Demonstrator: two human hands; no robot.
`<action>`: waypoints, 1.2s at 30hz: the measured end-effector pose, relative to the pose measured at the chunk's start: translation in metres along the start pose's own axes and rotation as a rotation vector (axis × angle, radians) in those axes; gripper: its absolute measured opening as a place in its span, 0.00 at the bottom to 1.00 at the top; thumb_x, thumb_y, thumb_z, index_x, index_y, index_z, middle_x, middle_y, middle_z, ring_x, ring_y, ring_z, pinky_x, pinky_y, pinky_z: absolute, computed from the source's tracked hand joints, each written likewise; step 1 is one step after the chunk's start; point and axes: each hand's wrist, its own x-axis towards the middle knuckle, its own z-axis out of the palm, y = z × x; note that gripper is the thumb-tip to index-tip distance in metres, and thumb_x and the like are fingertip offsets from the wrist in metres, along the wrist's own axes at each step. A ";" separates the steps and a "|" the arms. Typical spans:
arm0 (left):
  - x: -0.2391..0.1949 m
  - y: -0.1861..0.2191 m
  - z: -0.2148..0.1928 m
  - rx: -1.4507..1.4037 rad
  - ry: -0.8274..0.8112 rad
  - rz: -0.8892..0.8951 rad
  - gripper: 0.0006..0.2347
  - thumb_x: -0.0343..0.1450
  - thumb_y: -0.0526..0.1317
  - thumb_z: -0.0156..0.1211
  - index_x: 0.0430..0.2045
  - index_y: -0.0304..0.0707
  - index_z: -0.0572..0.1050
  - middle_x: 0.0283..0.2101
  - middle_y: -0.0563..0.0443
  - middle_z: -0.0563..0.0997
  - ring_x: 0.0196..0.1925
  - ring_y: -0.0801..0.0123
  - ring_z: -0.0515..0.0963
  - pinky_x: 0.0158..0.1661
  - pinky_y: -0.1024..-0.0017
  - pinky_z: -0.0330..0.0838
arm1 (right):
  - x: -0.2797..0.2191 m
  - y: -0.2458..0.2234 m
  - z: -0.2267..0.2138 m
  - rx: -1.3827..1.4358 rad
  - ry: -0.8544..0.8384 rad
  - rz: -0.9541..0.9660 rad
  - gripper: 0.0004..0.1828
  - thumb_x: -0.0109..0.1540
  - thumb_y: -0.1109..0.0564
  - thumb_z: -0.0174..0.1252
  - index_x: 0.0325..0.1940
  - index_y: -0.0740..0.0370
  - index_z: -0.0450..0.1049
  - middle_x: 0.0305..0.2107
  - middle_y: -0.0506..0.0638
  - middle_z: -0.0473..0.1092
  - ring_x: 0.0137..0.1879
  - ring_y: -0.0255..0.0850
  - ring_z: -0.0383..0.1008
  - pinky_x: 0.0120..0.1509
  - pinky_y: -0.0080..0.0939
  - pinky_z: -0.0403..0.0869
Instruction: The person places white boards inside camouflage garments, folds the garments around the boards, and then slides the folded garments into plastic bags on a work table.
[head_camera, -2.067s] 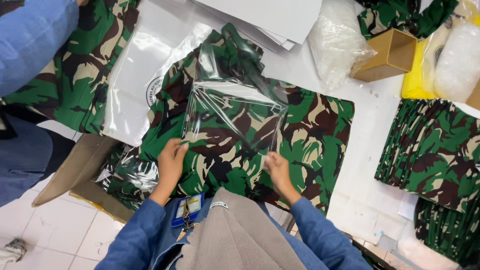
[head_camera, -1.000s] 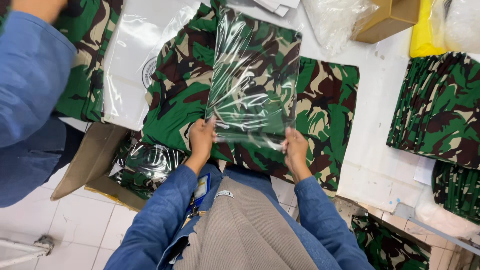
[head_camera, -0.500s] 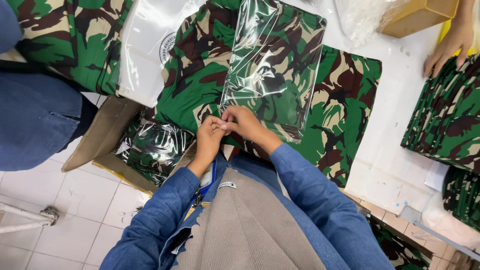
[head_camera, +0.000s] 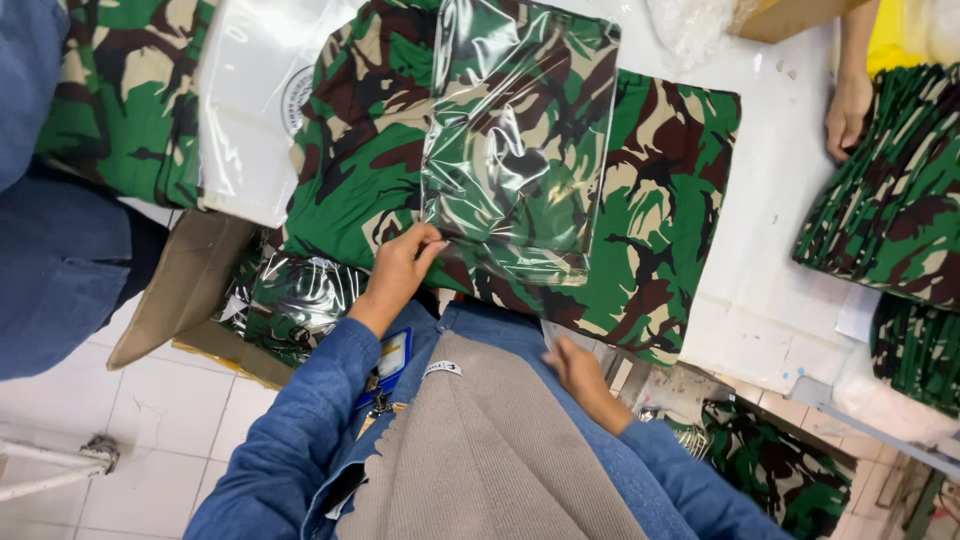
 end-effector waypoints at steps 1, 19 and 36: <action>-0.002 -0.006 -0.008 -0.006 -0.027 0.009 0.06 0.70 0.40 0.67 0.37 0.48 0.78 0.33 0.53 0.85 0.39 0.60 0.85 0.41 0.66 0.79 | -0.039 0.074 0.040 0.011 0.007 0.026 0.18 0.64 0.37 0.57 0.38 0.53 0.68 0.24 0.52 0.73 0.36 0.54 0.76 0.43 0.53 0.73; 0.031 -0.024 -0.012 0.539 -0.004 0.435 0.06 0.77 0.45 0.58 0.32 0.49 0.73 0.30 0.59 0.74 0.37 0.66 0.79 0.40 0.71 0.74 | 0.146 0.006 -0.086 0.036 0.704 -0.373 0.04 0.65 0.53 0.61 0.39 0.42 0.81 0.33 0.33 0.76 0.44 0.38 0.75 0.54 0.41 0.72; 0.056 0.022 0.044 0.655 0.061 0.152 0.26 0.77 0.51 0.45 0.73 0.53 0.52 0.75 0.33 0.48 0.76 0.33 0.44 0.70 0.41 0.39 | 0.179 -0.076 -0.099 -0.353 0.397 -0.366 0.43 0.67 0.35 0.47 0.80 0.57 0.46 0.77 0.61 0.40 0.80 0.60 0.36 0.80 0.61 0.37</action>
